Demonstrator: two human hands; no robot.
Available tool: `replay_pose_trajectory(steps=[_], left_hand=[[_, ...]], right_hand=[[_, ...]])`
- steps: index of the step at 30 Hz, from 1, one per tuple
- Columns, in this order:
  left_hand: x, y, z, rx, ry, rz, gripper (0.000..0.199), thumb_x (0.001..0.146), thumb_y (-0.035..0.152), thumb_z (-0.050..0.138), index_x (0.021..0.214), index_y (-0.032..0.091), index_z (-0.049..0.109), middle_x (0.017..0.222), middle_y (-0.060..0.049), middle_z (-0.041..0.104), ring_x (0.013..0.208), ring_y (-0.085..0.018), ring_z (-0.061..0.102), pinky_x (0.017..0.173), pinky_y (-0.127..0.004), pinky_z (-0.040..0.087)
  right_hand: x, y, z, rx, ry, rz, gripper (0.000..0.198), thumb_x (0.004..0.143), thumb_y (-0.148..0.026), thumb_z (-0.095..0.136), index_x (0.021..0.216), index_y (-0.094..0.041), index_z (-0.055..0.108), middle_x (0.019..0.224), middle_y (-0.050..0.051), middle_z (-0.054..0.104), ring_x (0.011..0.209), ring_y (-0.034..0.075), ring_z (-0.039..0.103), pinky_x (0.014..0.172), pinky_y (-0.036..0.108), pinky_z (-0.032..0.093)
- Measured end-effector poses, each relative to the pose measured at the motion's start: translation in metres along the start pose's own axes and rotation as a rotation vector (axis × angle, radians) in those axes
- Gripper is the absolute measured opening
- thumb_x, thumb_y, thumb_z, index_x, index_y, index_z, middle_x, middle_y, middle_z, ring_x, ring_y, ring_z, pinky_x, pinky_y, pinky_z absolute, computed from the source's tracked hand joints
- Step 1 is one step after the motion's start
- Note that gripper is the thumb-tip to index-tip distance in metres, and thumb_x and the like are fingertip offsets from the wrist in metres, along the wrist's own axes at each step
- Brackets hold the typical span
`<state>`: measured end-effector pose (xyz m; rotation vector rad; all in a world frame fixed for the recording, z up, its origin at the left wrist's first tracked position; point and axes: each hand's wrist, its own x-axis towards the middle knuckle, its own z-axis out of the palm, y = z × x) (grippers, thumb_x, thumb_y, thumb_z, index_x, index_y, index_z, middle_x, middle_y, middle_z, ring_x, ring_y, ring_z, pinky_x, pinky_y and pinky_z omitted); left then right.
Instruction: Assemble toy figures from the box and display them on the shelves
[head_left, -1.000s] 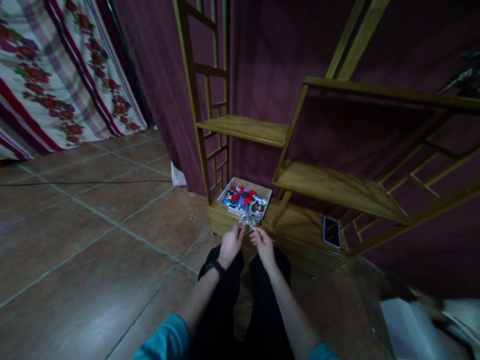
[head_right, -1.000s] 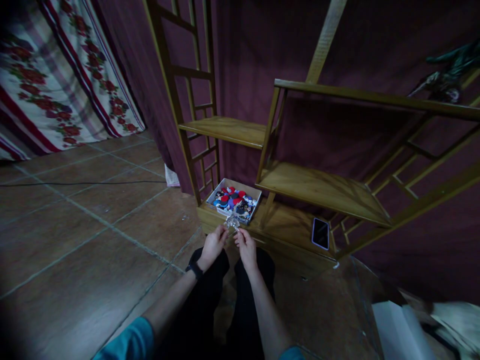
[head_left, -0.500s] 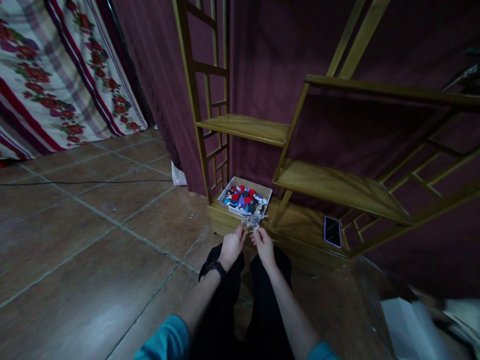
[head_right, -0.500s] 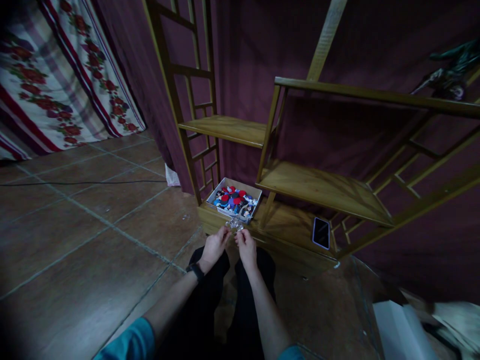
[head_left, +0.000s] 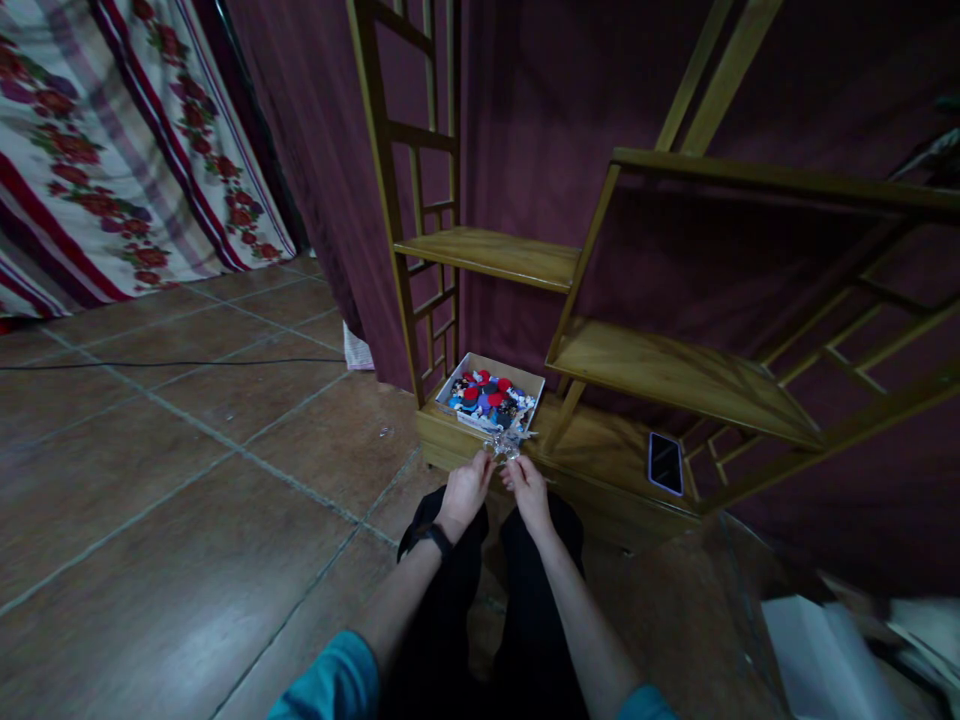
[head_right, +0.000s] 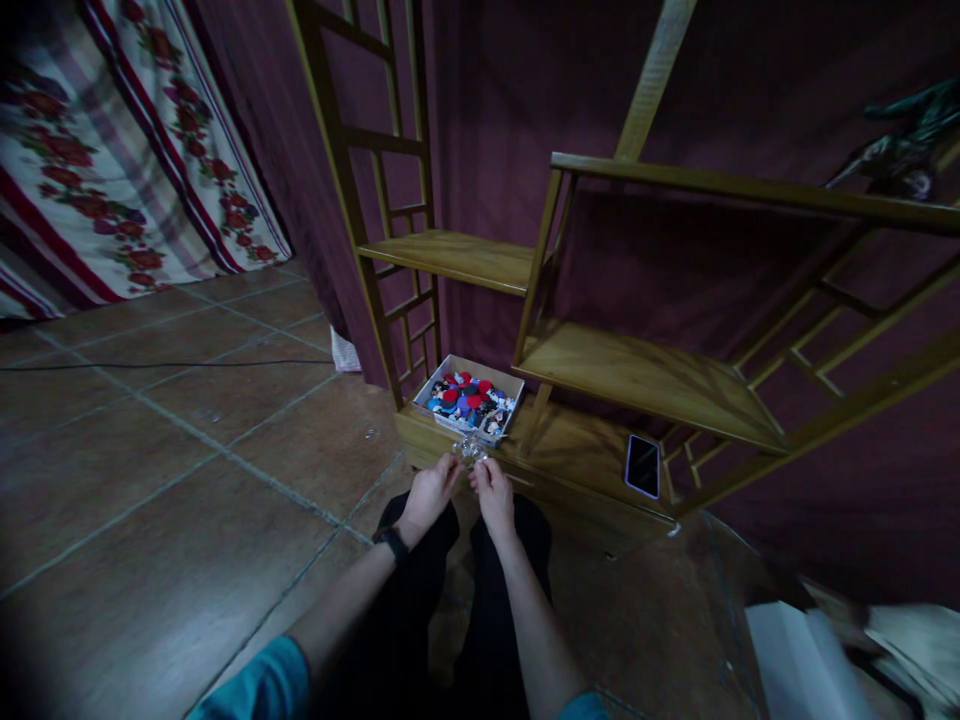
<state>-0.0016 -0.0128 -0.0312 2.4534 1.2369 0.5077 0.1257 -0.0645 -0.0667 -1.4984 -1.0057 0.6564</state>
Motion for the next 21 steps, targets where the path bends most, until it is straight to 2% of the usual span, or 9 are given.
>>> replay_pose_trajectory(steps=[8, 14, 21], left_hand=[[0.0008, -0.0015, 0.0026, 0.004, 0.024, -0.024, 0.029, 0.090, 0.038, 0.030, 0.101, 0.019, 0.049, 0.080, -0.005, 0.065, 0.074, -0.017, 0.064, 0.062, -0.023, 0.041], [0.0012, -0.0010, 0.0023, -0.025, 0.032, -0.052, 0.028, 0.090, 0.037, 0.031, 0.101, 0.018, 0.049, 0.084, -0.006, 0.066, 0.079, -0.017, 0.064, 0.066, -0.023, 0.041], [0.0010, 0.0027, -0.0016, -0.016, 0.006, -0.113, 0.029, 0.089, 0.036, 0.032, 0.102, 0.018, 0.050, 0.086, -0.007, 0.066, 0.081, -0.019, 0.063, 0.067, -0.024, 0.041]], right_hand=[[0.0000, 0.0016, -0.0006, 0.052, -0.039, -0.020, 0.028, 0.083, -0.045, 0.043, 0.083, -0.022, 0.059, 0.074, 0.001, 0.065, 0.062, 0.014, 0.058, 0.057, 0.024, 0.047], [0.0004, 0.0041, -0.0001, 0.086, -0.063, -0.009, 0.028, 0.082, -0.043, 0.044, 0.093, -0.022, 0.059, 0.080, 0.003, 0.066, 0.066, 0.014, 0.059, 0.058, 0.025, 0.047], [0.0004, 0.0014, 0.0001, 0.221, -0.086, 0.026, 0.035, 0.080, -0.048, 0.047, 0.096, -0.019, 0.060, 0.081, 0.005, 0.067, 0.068, 0.016, 0.061, 0.061, 0.027, 0.048]])
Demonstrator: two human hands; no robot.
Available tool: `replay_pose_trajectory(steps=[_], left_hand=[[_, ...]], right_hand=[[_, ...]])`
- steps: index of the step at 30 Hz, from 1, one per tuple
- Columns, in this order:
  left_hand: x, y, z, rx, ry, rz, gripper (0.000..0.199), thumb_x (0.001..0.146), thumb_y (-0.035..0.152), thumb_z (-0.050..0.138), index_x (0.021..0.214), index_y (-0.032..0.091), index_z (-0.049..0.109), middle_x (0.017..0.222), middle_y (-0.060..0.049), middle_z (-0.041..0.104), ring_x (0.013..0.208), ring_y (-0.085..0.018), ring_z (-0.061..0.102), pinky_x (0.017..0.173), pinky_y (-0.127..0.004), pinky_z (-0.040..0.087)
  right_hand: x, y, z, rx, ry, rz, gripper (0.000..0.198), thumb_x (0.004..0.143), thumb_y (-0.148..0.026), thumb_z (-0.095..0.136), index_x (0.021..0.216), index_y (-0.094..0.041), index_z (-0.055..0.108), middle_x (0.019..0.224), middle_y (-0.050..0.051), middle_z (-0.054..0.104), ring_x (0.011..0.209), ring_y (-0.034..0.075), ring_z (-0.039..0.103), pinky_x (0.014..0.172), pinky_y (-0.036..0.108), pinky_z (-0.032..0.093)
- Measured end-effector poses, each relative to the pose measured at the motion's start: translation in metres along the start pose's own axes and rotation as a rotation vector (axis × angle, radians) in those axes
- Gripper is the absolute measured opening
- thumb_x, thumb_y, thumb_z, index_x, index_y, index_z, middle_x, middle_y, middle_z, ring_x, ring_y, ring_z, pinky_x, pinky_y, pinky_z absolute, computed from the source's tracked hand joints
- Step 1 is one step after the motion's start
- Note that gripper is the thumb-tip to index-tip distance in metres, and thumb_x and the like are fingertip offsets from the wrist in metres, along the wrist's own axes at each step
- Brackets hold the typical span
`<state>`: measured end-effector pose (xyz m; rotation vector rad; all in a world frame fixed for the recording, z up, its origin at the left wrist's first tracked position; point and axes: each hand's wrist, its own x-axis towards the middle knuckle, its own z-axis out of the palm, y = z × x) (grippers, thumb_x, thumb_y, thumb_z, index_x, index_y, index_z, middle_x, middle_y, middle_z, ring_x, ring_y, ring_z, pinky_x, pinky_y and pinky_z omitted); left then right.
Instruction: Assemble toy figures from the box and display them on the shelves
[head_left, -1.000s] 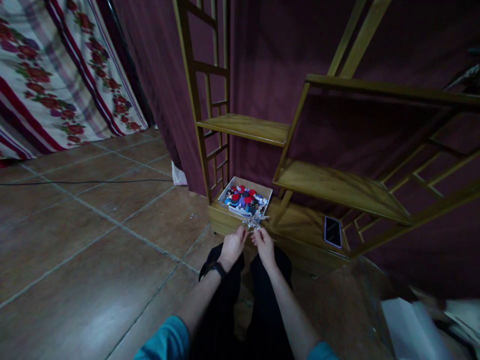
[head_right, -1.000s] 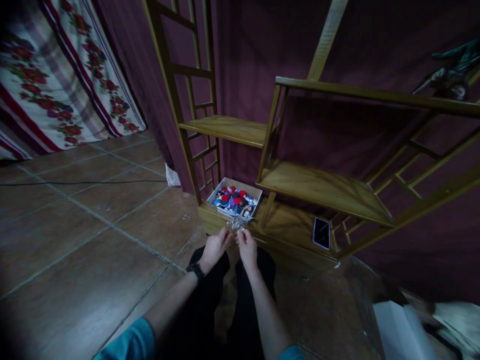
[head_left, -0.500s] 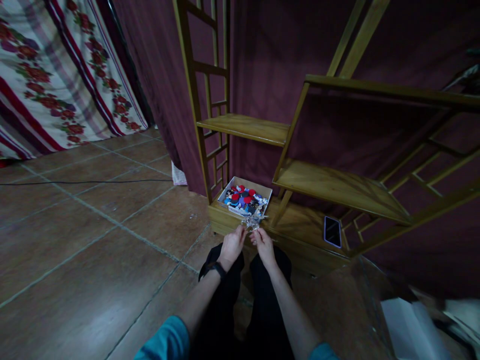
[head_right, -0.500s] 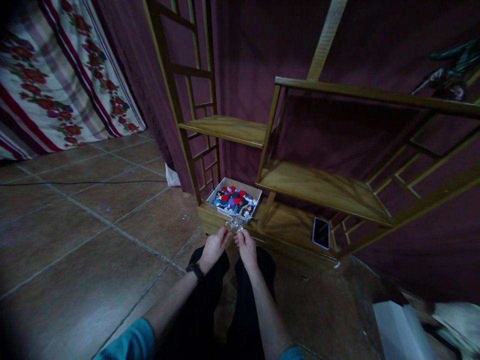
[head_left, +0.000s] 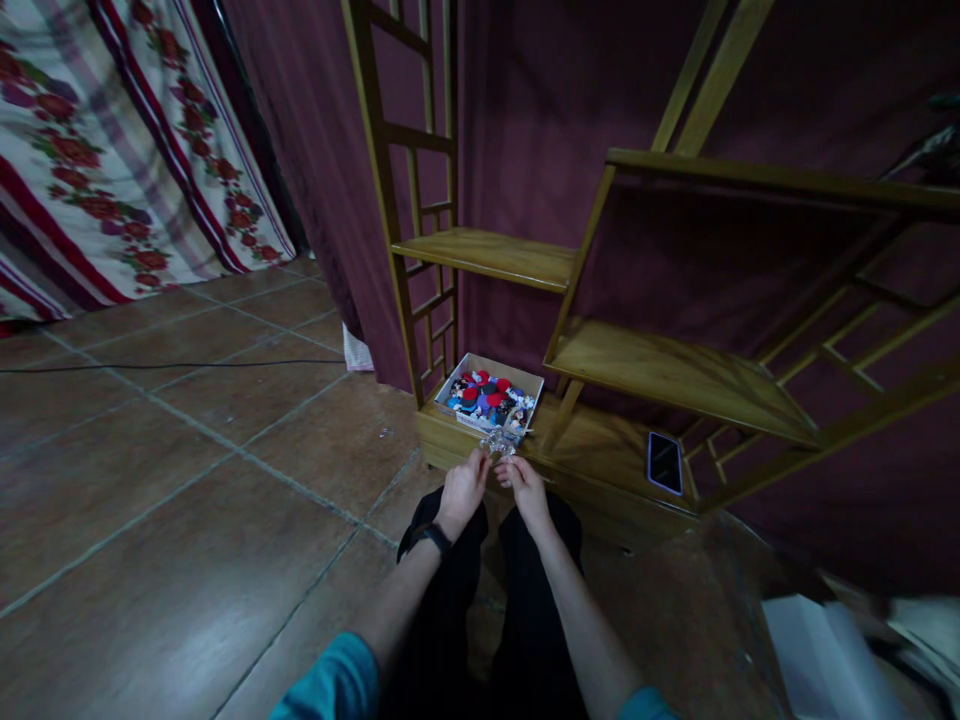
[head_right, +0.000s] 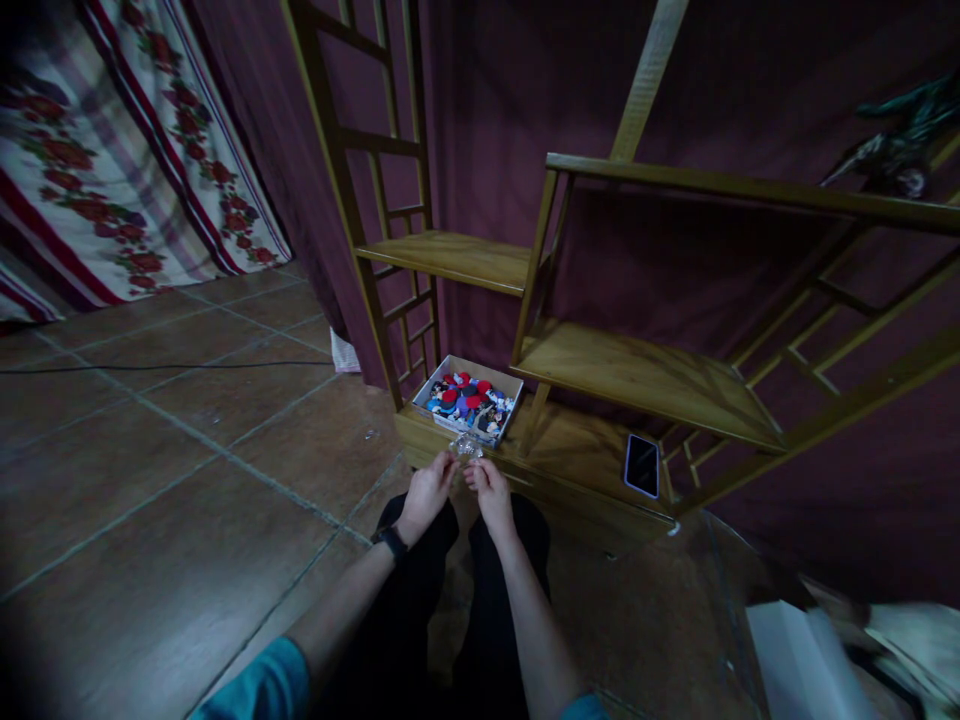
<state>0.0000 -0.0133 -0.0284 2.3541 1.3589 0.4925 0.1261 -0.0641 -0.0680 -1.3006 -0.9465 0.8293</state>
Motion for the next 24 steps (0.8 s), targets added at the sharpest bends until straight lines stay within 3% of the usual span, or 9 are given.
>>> replay_pose_trajectory(steps=[10, 17, 24], left_hand=[[-0.004, 0.006, -0.004, -0.024, 0.003, 0.007, 0.027, 0.089, 0.035, 0.034, 0.103, 0.019, 0.050, 0.085, -0.006, 0.066, 0.082, -0.018, 0.063, 0.070, -0.024, 0.043], [-0.003, 0.002, 0.000, -0.044, 0.055, 0.075, 0.025, 0.090, 0.035, 0.033, 0.100, 0.020, 0.050, 0.086, -0.005, 0.065, 0.077, -0.017, 0.064, 0.065, -0.023, 0.041], [0.000, 0.001, 0.001, -0.081, 0.055, 0.033, 0.024, 0.089, 0.035, 0.035, 0.099, 0.020, 0.051, 0.083, -0.005, 0.065, 0.076, -0.017, 0.063, 0.066, -0.024, 0.041]], right_hand=[[0.001, -0.006, -0.002, 0.064, 0.061, 0.079, 0.042, 0.077, -0.056, 0.046, 0.076, -0.017, 0.062, 0.071, 0.006, 0.067, 0.055, 0.013, 0.058, 0.055, 0.025, 0.047], [0.002, -0.009, -0.004, 0.146, 0.009, 0.117, 0.041, 0.075, -0.054, 0.050, 0.080, -0.016, 0.064, 0.071, 0.006, 0.067, 0.056, 0.013, 0.058, 0.054, 0.025, 0.046], [-0.001, -0.016, -0.005, 0.187, -0.055, 0.099, 0.043, 0.076, -0.053, 0.050, 0.090, -0.015, 0.064, 0.078, 0.008, 0.067, 0.063, 0.015, 0.060, 0.059, 0.026, 0.048]])
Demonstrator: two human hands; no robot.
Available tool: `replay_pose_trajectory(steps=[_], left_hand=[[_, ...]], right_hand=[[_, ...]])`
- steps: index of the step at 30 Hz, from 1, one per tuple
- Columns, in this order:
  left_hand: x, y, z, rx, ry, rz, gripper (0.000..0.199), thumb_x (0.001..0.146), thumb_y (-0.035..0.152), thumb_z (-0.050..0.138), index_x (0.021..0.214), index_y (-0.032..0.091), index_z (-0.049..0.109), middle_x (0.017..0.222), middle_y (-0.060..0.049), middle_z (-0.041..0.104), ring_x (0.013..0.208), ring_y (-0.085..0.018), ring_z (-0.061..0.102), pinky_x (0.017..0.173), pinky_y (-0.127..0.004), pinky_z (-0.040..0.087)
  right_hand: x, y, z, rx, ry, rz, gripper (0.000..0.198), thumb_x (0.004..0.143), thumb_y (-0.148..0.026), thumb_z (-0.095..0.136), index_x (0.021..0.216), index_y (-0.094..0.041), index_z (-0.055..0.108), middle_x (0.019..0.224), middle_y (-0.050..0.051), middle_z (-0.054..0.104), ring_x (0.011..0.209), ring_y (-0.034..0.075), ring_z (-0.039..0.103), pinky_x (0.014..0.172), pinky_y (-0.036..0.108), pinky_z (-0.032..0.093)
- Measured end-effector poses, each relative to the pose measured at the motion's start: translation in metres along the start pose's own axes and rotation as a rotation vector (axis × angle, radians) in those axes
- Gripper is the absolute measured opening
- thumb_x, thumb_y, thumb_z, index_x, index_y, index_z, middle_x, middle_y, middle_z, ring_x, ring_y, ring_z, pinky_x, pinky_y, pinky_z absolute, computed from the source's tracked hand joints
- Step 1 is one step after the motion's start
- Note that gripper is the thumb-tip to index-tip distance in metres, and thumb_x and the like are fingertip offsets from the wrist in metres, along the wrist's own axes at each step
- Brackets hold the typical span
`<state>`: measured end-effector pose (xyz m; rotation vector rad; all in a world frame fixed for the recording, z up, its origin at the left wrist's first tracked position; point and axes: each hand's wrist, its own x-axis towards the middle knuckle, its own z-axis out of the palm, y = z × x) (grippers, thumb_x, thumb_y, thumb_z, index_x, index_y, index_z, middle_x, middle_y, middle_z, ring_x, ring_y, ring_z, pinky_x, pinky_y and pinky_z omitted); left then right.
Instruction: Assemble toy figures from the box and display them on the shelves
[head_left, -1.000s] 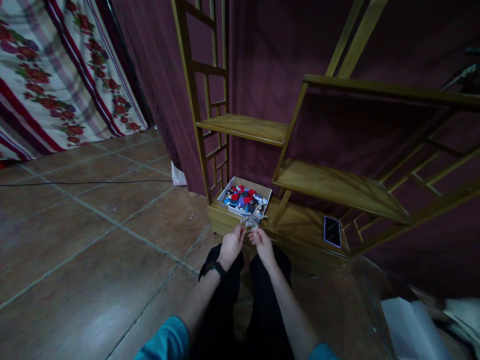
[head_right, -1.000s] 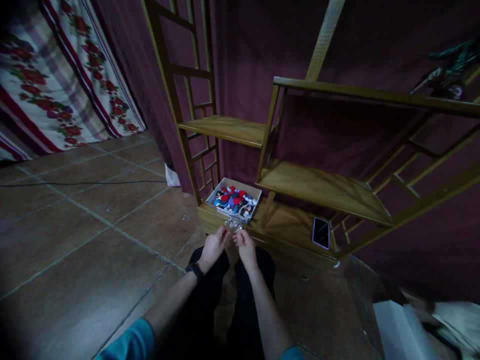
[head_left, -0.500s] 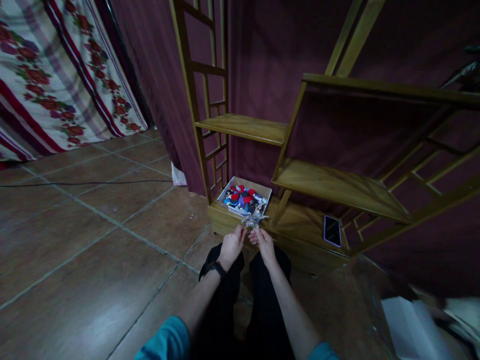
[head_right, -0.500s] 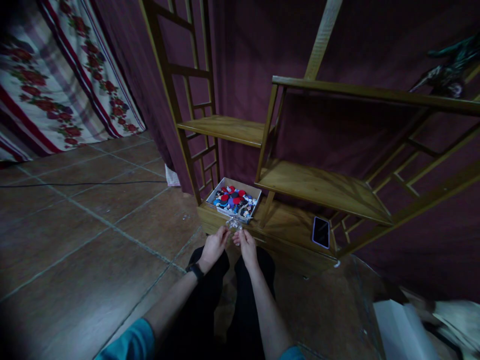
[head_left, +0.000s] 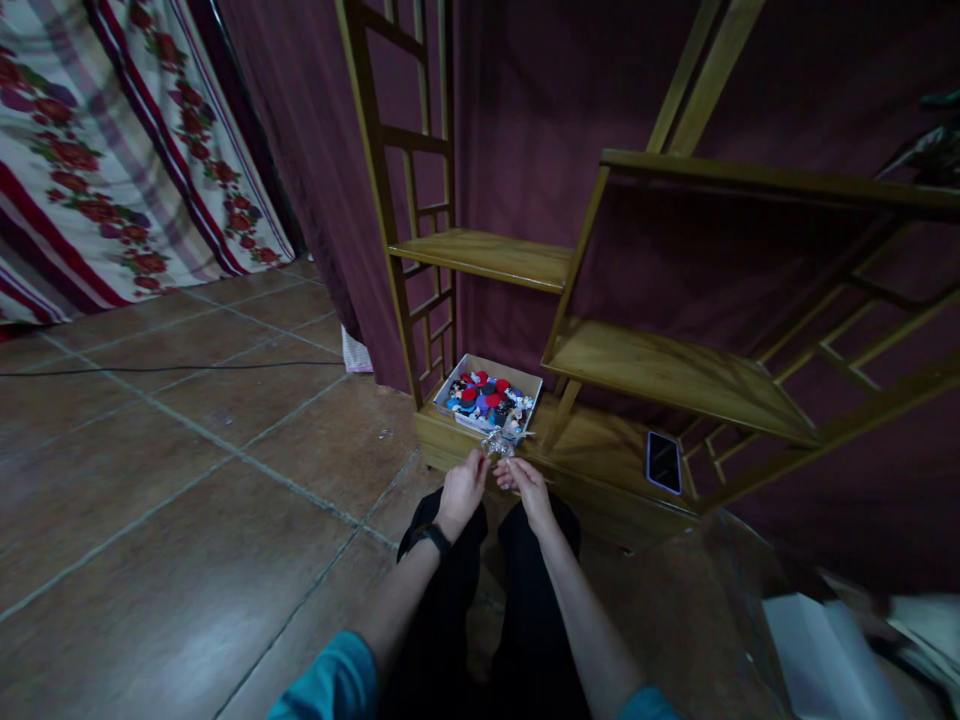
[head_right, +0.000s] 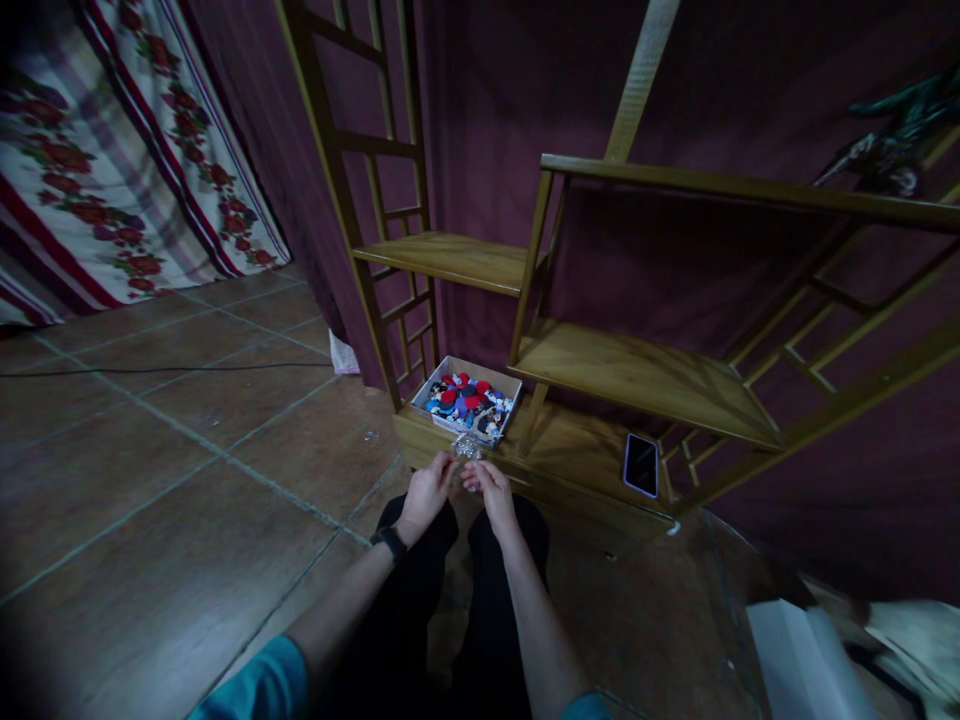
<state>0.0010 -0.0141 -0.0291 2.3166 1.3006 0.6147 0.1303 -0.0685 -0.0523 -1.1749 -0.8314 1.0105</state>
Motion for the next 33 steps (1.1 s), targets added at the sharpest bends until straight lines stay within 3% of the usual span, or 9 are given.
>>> replay_pose_trajectory(steps=[10, 21, 33], left_hand=[[0.0019, -0.0035, -0.0008, -0.105, 0.031, -0.021, 0.023, 0.088, 0.035, 0.036, 0.096, 0.020, 0.052, 0.079, -0.003, 0.064, 0.066, -0.013, 0.061, 0.060, -0.021, 0.040], [0.0031, 0.0025, -0.0066, -0.149, 0.044, -0.140, 0.020, 0.086, 0.032, 0.040, 0.095, 0.020, 0.053, 0.075, -0.003, 0.064, 0.068, -0.015, 0.062, 0.062, -0.023, 0.041], [0.0044, -0.0072, 0.0019, -0.166, 0.090, -0.067, 0.032, 0.087, 0.036, 0.039, 0.112, 0.020, 0.052, 0.090, -0.006, 0.067, 0.067, -0.014, 0.062, 0.063, -0.022, 0.042]], right_hand=[[0.0000, 0.0024, -0.0002, -0.005, -0.028, -0.025, 0.041, 0.074, -0.049, 0.055, 0.099, -0.018, 0.065, 0.080, 0.007, 0.067, 0.068, 0.014, 0.060, 0.062, 0.026, 0.047], [-0.0016, 0.0024, 0.0003, -0.062, -0.045, -0.043, 0.041, 0.073, -0.047, 0.055, 0.102, -0.020, 0.064, 0.088, 0.008, 0.068, 0.072, 0.017, 0.061, 0.064, 0.029, 0.049], [0.0023, 0.0094, -0.0013, -0.113, -0.033, -0.057, 0.037, 0.076, -0.047, 0.051, 0.098, -0.020, 0.063, 0.082, 0.006, 0.067, 0.067, 0.015, 0.061, 0.060, 0.026, 0.048]])
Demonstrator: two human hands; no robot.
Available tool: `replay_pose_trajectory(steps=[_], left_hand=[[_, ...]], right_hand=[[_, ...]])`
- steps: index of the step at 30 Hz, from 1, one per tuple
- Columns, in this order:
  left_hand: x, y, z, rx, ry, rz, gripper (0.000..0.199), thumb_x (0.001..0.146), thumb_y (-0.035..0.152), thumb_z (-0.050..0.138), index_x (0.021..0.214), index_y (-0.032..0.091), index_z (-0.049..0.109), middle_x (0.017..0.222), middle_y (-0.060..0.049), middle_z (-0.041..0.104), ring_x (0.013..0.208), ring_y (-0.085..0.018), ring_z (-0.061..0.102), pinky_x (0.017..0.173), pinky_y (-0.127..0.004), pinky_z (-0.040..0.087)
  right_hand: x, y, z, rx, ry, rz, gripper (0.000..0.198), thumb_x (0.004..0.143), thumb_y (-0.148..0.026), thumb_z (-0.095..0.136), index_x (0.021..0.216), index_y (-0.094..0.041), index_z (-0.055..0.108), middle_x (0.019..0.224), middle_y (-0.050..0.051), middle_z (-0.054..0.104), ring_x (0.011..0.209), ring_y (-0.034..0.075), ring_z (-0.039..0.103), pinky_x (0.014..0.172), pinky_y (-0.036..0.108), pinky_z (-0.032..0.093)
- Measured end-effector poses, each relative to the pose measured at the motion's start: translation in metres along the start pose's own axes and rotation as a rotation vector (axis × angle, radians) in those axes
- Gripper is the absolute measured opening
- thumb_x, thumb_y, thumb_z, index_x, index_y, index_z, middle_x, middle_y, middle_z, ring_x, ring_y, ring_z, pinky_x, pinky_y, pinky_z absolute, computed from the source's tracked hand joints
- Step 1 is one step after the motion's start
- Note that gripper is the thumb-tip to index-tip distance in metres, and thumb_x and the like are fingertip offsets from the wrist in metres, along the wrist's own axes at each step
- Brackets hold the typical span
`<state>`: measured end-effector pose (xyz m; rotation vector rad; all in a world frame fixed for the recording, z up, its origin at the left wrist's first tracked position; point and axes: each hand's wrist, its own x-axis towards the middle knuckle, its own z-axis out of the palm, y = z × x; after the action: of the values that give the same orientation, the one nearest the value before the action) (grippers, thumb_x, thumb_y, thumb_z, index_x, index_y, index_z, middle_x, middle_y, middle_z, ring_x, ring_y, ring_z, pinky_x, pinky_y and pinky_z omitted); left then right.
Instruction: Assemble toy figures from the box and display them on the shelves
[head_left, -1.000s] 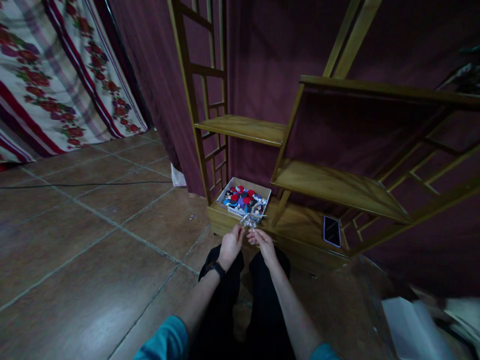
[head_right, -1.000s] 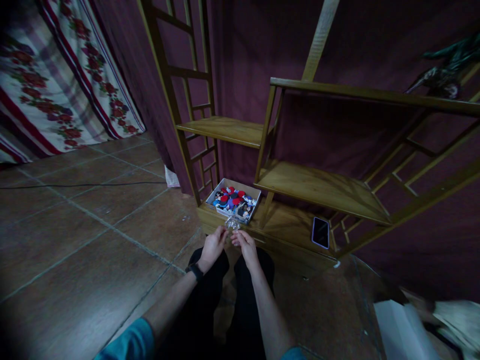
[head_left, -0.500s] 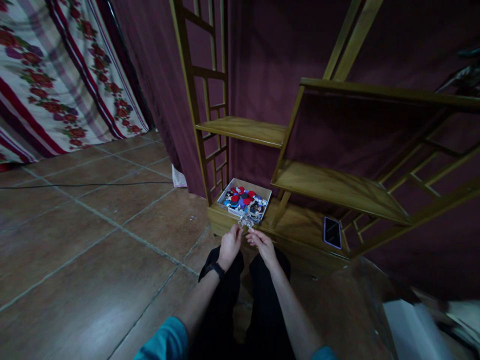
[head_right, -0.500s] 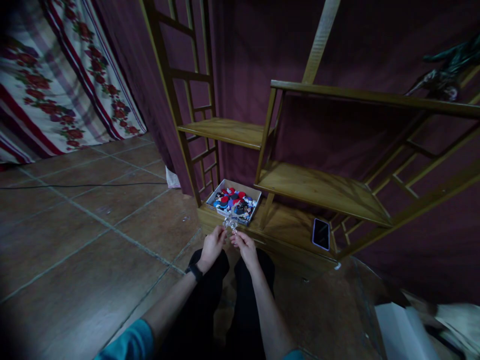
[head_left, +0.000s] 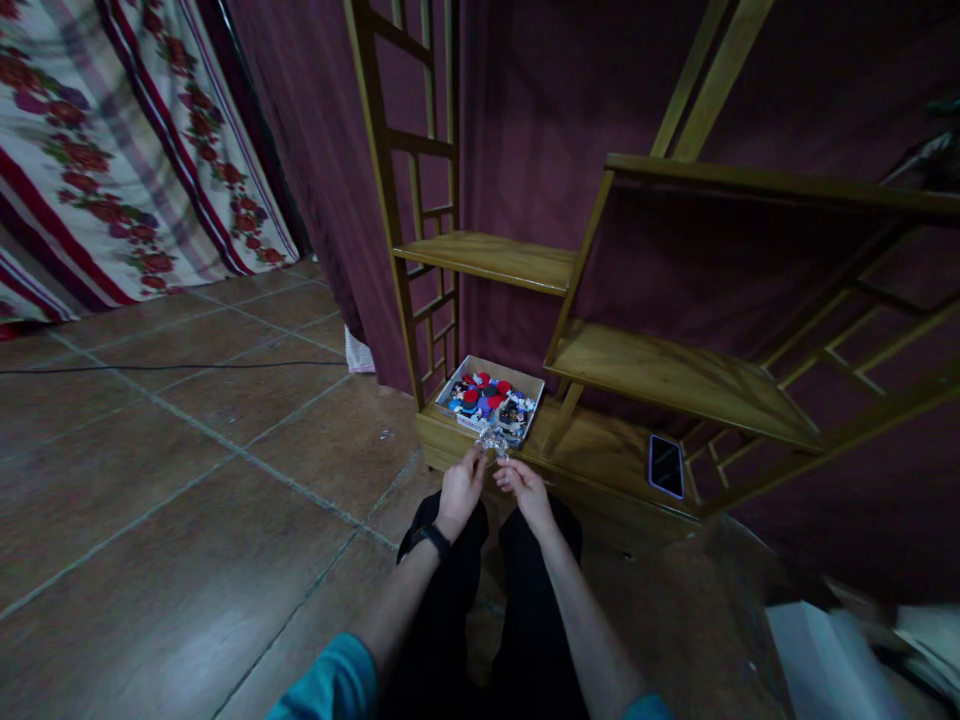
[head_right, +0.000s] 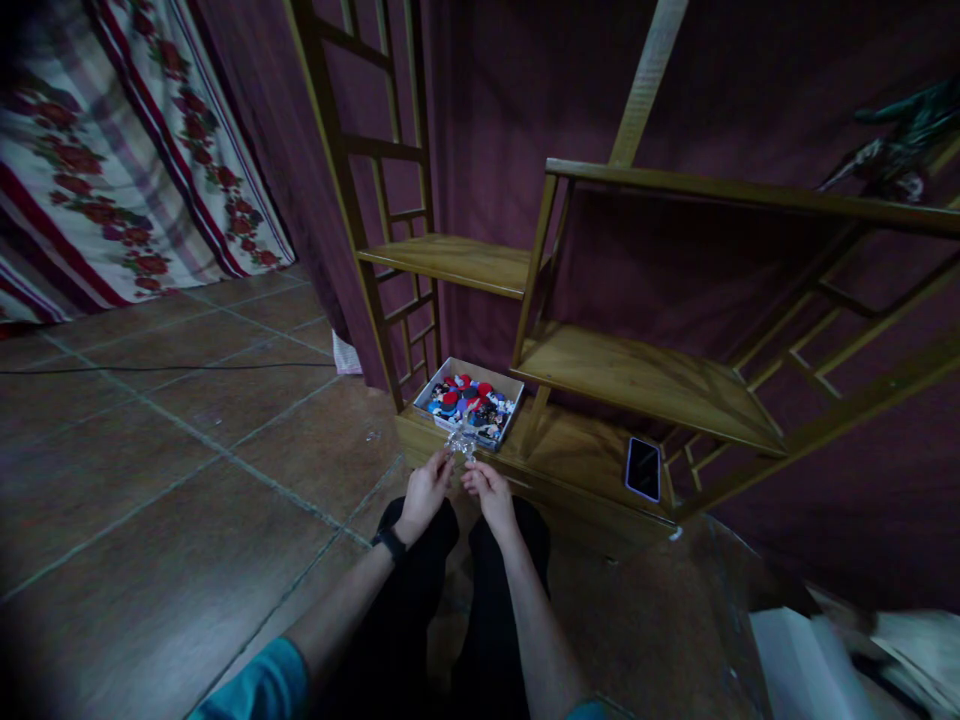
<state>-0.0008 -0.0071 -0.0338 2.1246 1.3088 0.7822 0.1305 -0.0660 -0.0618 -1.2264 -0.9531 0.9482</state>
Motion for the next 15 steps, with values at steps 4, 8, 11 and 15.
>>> replay_pose_trajectory(steps=[4, 8, 11, 15], left_hand=[[-0.0004, 0.0000, -0.0020, -0.026, 0.011, 0.000, 0.034, 0.086, 0.037, 0.041, 0.112, 0.021, 0.055, 0.091, -0.006, 0.068, 0.069, -0.015, 0.063, 0.064, -0.023, 0.043], [-0.0004, 0.0016, -0.0052, -0.076, 0.003, -0.019, 0.033, 0.085, 0.036, 0.042, 0.111, 0.021, 0.056, 0.089, -0.005, 0.068, 0.070, -0.014, 0.063, 0.064, -0.023, 0.045], [-0.0004, 0.0040, -0.0068, -0.085, 0.007, -0.033, 0.029, 0.084, 0.034, 0.044, 0.106, 0.021, 0.058, 0.088, -0.004, 0.068, 0.070, -0.014, 0.063, 0.063, -0.023, 0.045], [-0.0006, 0.0071, -0.0080, -0.081, 0.011, -0.065, 0.025, 0.083, 0.033, 0.046, 0.100, 0.021, 0.059, 0.089, -0.004, 0.068, 0.072, -0.015, 0.063, 0.062, -0.023, 0.045]], right_hand=[[0.0002, 0.0019, 0.0004, 0.004, 0.010, -0.015, 0.036, 0.077, -0.047, 0.050, 0.099, -0.020, 0.062, 0.079, 0.006, 0.067, 0.067, 0.015, 0.061, 0.060, 0.027, 0.048], [0.0011, 0.0038, 0.0008, -0.017, 0.020, -0.015, 0.036, 0.077, -0.047, 0.050, 0.098, -0.020, 0.062, 0.078, 0.005, 0.067, 0.066, 0.015, 0.061, 0.059, 0.026, 0.048], [0.0020, 0.0051, 0.0005, -0.028, 0.020, -0.011, 0.036, 0.077, -0.047, 0.049, 0.097, -0.020, 0.062, 0.078, 0.005, 0.066, 0.066, 0.015, 0.060, 0.058, 0.026, 0.048], [0.0023, 0.0062, 0.0000, -0.043, 0.013, -0.022, 0.035, 0.079, -0.046, 0.048, 0.098, -0.020, 0.061, 0.080, 0.006, 0.066, 0.067, 0.015, 0.060, 0.058, 0.025, 0.048]])
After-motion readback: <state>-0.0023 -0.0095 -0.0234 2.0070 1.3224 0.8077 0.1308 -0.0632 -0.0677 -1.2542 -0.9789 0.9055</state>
